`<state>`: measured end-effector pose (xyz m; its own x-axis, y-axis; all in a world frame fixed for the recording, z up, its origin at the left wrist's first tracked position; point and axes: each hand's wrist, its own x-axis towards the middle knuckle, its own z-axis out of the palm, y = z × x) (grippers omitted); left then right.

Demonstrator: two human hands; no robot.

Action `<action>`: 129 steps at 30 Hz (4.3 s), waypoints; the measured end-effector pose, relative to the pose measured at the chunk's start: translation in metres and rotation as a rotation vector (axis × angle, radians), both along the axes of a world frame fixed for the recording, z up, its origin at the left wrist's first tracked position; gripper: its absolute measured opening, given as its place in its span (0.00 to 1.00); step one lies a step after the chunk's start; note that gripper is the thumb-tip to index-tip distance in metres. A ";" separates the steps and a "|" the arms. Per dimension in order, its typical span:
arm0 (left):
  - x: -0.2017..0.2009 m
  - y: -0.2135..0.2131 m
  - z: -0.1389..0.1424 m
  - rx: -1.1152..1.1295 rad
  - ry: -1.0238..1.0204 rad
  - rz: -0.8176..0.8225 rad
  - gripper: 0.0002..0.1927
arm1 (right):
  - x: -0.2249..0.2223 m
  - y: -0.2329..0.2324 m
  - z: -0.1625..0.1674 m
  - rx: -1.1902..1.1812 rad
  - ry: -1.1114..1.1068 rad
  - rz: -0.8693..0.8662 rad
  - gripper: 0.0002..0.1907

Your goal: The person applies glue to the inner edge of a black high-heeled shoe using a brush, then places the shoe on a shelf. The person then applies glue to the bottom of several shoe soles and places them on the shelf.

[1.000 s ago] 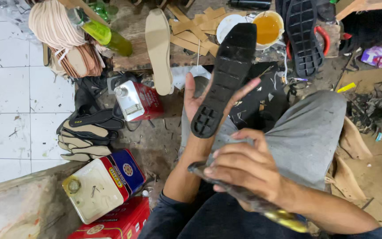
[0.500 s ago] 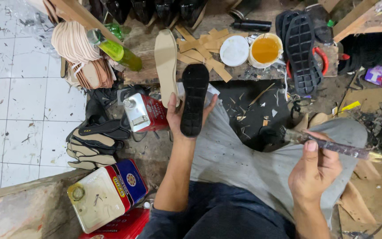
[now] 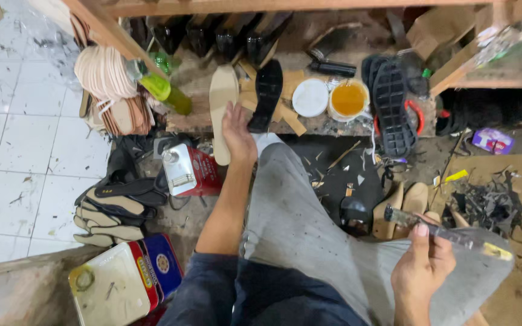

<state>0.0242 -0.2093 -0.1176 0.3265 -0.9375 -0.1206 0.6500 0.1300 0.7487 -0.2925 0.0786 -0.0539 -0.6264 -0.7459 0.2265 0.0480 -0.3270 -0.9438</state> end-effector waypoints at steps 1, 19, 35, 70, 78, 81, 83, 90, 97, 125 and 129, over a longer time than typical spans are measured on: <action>-0.002 -0.003 -0.006 -0.050 -0.132 0.057 0.35 | -0.001 0.002 -0.001 0.015 0.016 -0.033 0.10; 0.038 0.017 0.073 -0.442 -1.539 -0.024 0.49 | -0.022 0.001 -0.025 0.059 0.006 0.031 0.08; 0.152 -0.039 0.082 -0.159 -1.270 0.584 0.68 | -0.052 -0.025 -0.065 -0.025 -0.096 0.074 0.07; 0.109 0.038 0.102 -0.118 -1.536 0.620 0.27 | -0.008 -0.022 -0.090 0.338 -0.055 -0.014 0.11; -0.183 0.088 0.131 -0.820 -1.407 -0.520 0.15 | 0.008 -0.044 -0.128 0.597 -0.312 -0.006 0.13; -0.270 0.062 0.149 -0.912 -1.423 -0.625 0.13 | 0.009 -0.048 -0.123 0.631 -0.331 0.005 0.13; -0.312 0.041 0.160 -0.962 -1.446 -0.518 0.13 | 0.008 -0.049 -0.121 0.598 -0.308 -0.009 0.12; -0.381 -0.003 0.178 -0.889 -1.454 -0.329 0.11 | -0.004 -0.040 -0.117 0.527 -0.420 0.009 0.13; -0.405 0.004 0.204 -0.699 -1.617 -0.374 0.16 | -0.011 -0.038 -0.114 0.589 -0.514 0.029 0.14; -0.241 0.000 0.050 -0.977 -2.009 -0.692 0.23 | -0.015 -0.046 -0.120 0.623 -0.589 0.088 0.10; -0.239 -0.012 0.089 -1.152 -1.951 -0.759 0.21 | -0.012 -0.047 -0.113 0.577 -0.551 0.118 0.09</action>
<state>-0.2145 -0.2215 -0.0291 -0.9138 -0.3390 0.2238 -0.3157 0.9394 0.1338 -0.3042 0.0317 -0.1665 -0.4457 -0.7190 -0.5333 0.5598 0.2410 -0.7928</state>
